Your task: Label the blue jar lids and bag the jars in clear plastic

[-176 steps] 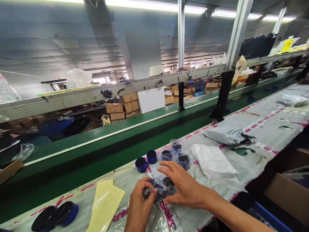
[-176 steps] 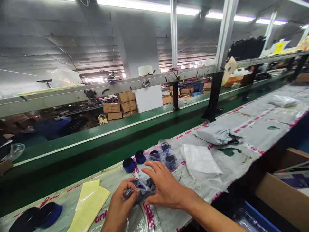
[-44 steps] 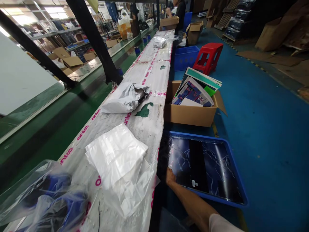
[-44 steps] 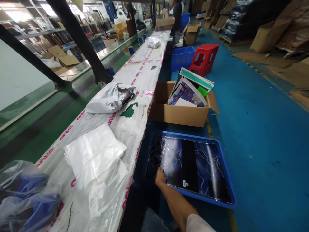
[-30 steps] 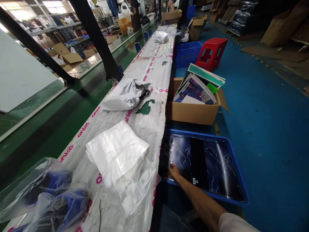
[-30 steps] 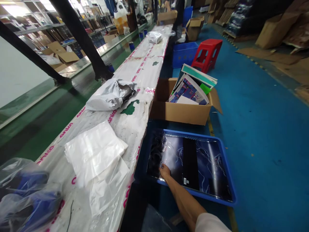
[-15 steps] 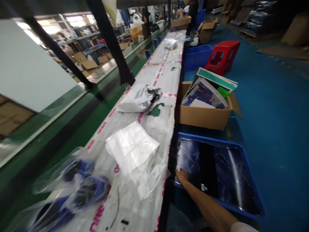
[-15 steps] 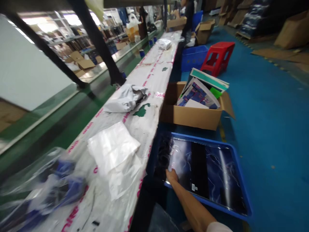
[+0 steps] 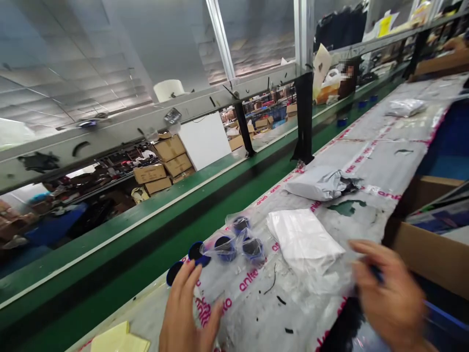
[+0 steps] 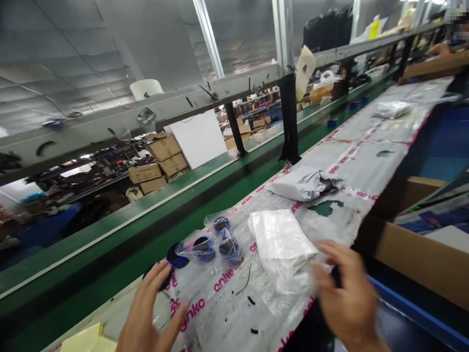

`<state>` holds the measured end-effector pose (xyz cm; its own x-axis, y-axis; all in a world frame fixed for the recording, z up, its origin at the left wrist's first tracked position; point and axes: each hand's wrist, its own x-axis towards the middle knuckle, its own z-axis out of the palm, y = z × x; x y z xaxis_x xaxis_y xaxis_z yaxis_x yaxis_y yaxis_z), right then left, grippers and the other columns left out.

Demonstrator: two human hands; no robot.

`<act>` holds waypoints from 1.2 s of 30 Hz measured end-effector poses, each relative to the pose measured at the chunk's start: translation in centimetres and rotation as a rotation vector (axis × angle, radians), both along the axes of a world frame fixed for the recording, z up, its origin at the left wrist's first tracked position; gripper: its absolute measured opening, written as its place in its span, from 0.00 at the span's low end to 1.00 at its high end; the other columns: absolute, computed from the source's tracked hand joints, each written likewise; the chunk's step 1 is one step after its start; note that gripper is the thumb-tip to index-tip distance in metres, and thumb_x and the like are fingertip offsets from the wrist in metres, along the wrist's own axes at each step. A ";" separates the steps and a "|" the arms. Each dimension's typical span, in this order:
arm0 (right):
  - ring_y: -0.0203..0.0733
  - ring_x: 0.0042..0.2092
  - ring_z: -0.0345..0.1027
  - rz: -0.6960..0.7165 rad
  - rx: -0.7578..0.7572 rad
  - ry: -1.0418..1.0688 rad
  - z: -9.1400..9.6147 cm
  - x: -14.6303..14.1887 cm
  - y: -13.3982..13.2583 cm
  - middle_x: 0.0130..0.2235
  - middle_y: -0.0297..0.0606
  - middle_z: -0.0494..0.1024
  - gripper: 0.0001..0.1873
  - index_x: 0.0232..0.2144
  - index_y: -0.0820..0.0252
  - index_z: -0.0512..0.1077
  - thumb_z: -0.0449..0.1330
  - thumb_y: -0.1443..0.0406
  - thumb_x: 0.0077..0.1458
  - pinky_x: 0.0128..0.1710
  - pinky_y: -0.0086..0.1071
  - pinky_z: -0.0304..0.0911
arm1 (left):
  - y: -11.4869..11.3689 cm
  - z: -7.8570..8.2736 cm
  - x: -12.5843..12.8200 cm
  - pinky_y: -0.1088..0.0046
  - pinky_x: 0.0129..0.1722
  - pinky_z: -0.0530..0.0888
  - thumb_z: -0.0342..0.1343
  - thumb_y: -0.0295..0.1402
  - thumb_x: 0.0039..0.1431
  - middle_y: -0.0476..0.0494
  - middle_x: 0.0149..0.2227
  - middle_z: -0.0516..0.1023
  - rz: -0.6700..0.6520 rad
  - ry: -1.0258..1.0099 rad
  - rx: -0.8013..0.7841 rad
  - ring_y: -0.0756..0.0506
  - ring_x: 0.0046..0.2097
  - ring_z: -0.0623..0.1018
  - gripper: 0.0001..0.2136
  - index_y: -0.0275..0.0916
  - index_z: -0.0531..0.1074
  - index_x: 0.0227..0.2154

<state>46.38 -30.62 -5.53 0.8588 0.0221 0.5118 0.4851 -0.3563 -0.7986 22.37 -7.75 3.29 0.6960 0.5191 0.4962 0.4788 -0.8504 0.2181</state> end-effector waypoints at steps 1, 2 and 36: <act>0.56 0.60 0.66 0.208 -0.078 -0.145 2.3 -0.7 1.8 0.60 0.47 0.71 0.29 0.65 0.35 0.57 0.51 0.47 0.63 0.56 0.53 0.66 | 0.9 0.8 1.3 0.49 0.62 0.69 0.55 0.37 0.63 0.36 0.68 0.60 -0.015 0.045 0.041 0.35 0.68 0.62 0.28 0.45 0.54 0.65; 0.56 0.62 0.64 0.389 -0.161 -0.259 4.3 -1.4 3.8 0.61 0.45 0.70 0.32 0.67 0.38 0.54 0.54 0.49 0.63 0.57 0.53 0.66 | 1.7 1.6 2.6 0.48 0.64 0.66 0.57 0.36 0.61 0.35 0.69 0.58 -0.049 0.108 0.091 0.34 0.70 0.60 0.33 0.44 0.52 0.66; 0.51 0.53 0.70 0.595 -0.846 0.010 8.3 -1.5 18.4 0.59 0.47 0.67 0.24 0.60 0.59 0.64 0.61 0.65 0.64 0.50 0.50 0.69 | -0.2 1.1 5.4 0.67 0.42 0.74 0.50 0.34 0.68 0.43 0.55 0.73 -0.203 0.564 -0.060 0.42 0.50 0.77 0.12 0.43 0.68 0.52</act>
